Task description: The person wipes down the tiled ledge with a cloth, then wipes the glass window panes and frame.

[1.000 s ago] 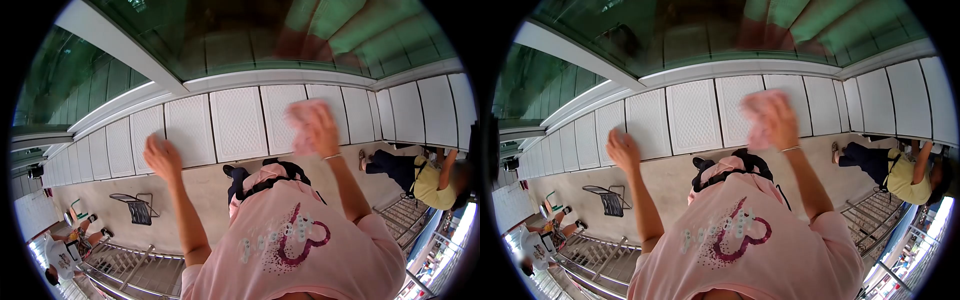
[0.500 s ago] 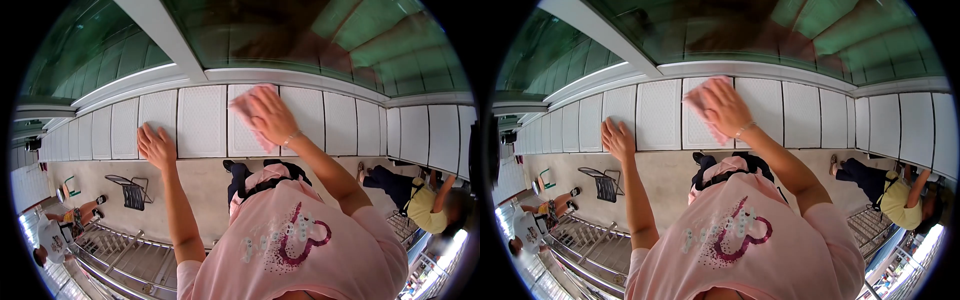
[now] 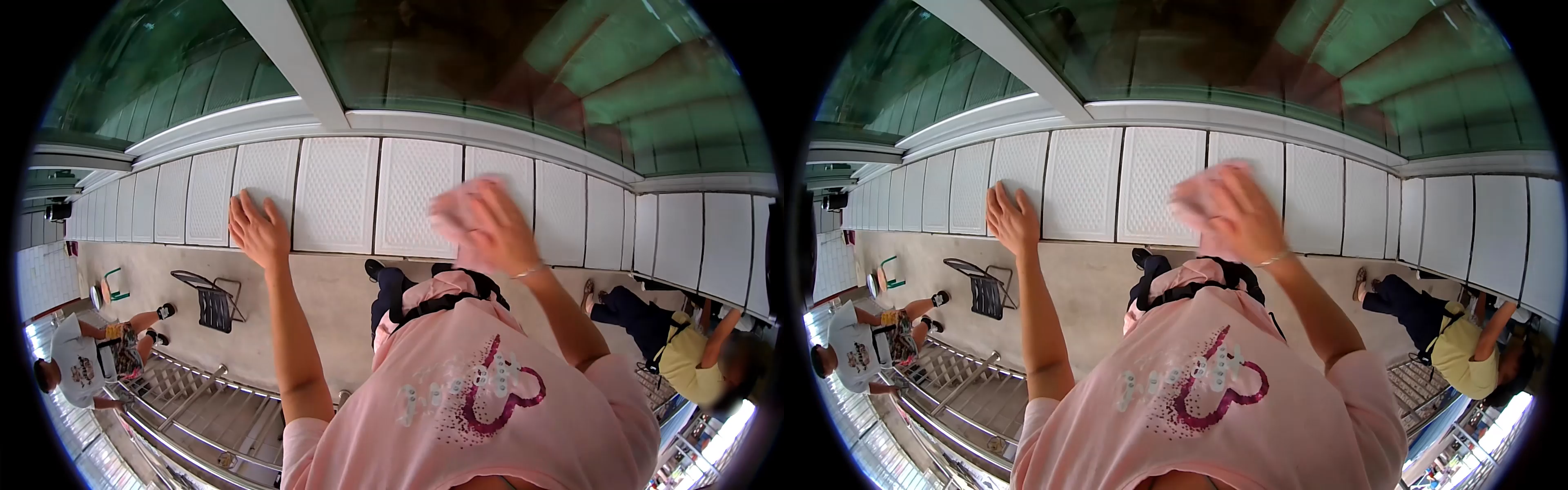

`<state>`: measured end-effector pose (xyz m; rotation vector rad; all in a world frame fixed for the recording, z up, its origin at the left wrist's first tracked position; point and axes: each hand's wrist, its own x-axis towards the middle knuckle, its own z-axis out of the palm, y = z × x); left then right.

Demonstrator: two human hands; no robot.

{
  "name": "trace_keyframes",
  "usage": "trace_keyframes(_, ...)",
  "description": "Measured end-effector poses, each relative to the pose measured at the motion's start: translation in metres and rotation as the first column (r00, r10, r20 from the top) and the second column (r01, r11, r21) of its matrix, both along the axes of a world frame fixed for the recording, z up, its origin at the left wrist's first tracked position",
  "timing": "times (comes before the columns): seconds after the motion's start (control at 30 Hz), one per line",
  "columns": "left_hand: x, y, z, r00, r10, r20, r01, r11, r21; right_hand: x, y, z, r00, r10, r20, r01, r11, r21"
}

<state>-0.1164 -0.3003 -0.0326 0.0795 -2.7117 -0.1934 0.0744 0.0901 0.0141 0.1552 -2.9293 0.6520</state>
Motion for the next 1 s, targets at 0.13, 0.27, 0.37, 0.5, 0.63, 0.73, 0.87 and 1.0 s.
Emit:
trace_keyframes(0.13, -0.001, -0.001, -0.003, 1.000, 0.010, -0.007, -0.010, 1.000, -0.025, 0.042, 0.080, -0.020, 0.974, -0.221, -0.050, 0.227, 0.959, 0.172)
trace_keyframes(0.27, 0.003, -0.004, -0.001, 1.000, 0.015, -0.020, -0.016, 0.999, -0.045, 0.046, 0.084, -0.032, 0.938, -0.345, -0.032, 0.347, 0.932, 0.101)
trace_keyframes(0.37, 0.010, 0.000, 0.003, 1.000, 0.021, -0.018, -0.022, 0.999, -0.048, 0.028, 0.060, -0.028, 0.956, -0.291, -0.043, 0.293, 0.956, 0.037)
trace_keyframes(0.5, 0.022, 0.008, 0.007, 1.000, -0.013, -0.022, 0.013, 1.000, -0.011, -0.012, 0.029, -0.029, 0.991, -0.100, -0.090, 0.105, 0.993, 0.057)
trace_keyframes(0.63, 0.033, 0.015, 0.022, 1.000, 0.014, -0.015, -0.013, 0.999, 0.044, -0.042, 0.001, -0.024, 0.992, 0.020, -0.122, -0.015, 0.999, 0.040)
trace_keyframes(0.73, 0.036, 0.025, 0.025, 0.999, -0.007, -0.040, 0.010, 0.997, 0.078, -0.056, -0.009, -0.017, 0.983, 0.157, -0.099, -0.156, 0.988, 0.022)
trace_keyframes(0.87, 0.043, 0.036, 0.042, 0.999, -0.018, -0.048, 0.024, 0.990, 0.137, -0.091, -0.035, 0.003, 0.962, 0.258, -0.088, -0.256, 0.966, 0.034)
trace_keyframes(1.0, 0.054, 0.057, 0.053, 0.995, -0.023, -0.096, 0.044, 0.973, 0.226, -0.133, -0.070, 0.011, 0.910, 0.397, -0.123, -0.396, 0.918, 0.035)
